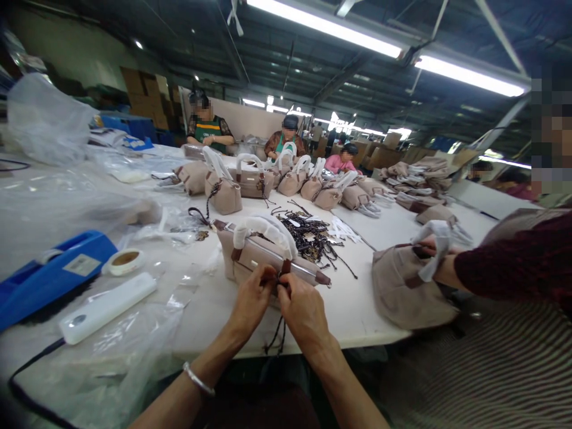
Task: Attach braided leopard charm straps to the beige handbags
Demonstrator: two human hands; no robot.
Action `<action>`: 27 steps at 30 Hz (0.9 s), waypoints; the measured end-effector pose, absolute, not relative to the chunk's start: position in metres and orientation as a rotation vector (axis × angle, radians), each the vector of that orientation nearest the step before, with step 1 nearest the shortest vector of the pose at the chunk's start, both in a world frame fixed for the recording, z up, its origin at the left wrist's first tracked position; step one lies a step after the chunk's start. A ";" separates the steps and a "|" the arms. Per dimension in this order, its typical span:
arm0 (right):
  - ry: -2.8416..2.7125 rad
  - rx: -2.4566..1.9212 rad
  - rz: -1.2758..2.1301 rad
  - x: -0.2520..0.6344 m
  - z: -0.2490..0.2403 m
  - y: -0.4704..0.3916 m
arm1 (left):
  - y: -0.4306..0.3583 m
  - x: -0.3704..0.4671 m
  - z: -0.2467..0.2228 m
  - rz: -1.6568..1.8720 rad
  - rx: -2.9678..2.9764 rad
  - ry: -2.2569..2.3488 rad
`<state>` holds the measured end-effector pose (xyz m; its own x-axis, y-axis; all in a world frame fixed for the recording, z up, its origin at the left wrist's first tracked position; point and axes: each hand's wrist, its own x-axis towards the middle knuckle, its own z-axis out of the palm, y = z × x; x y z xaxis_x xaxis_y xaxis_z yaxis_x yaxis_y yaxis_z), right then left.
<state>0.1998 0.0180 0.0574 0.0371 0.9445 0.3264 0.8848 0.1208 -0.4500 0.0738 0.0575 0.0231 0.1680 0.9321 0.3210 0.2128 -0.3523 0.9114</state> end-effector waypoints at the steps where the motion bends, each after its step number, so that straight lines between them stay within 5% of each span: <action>1: -1.836 -1.741 0.149 0.200 0.055 0.017 | 0.057 0.074 0.022 1.255 1.680 1.065; 14: -1.749 -1.438 0.011 0.206 0.053 0.007 | 0.052 0.083 0.020 1.339 1.300 0.665; 27: -1.395 -1.564 0.512 0.207 0.067 0.015 | 0.047 0.091 0.012 1.426 1.321 0.803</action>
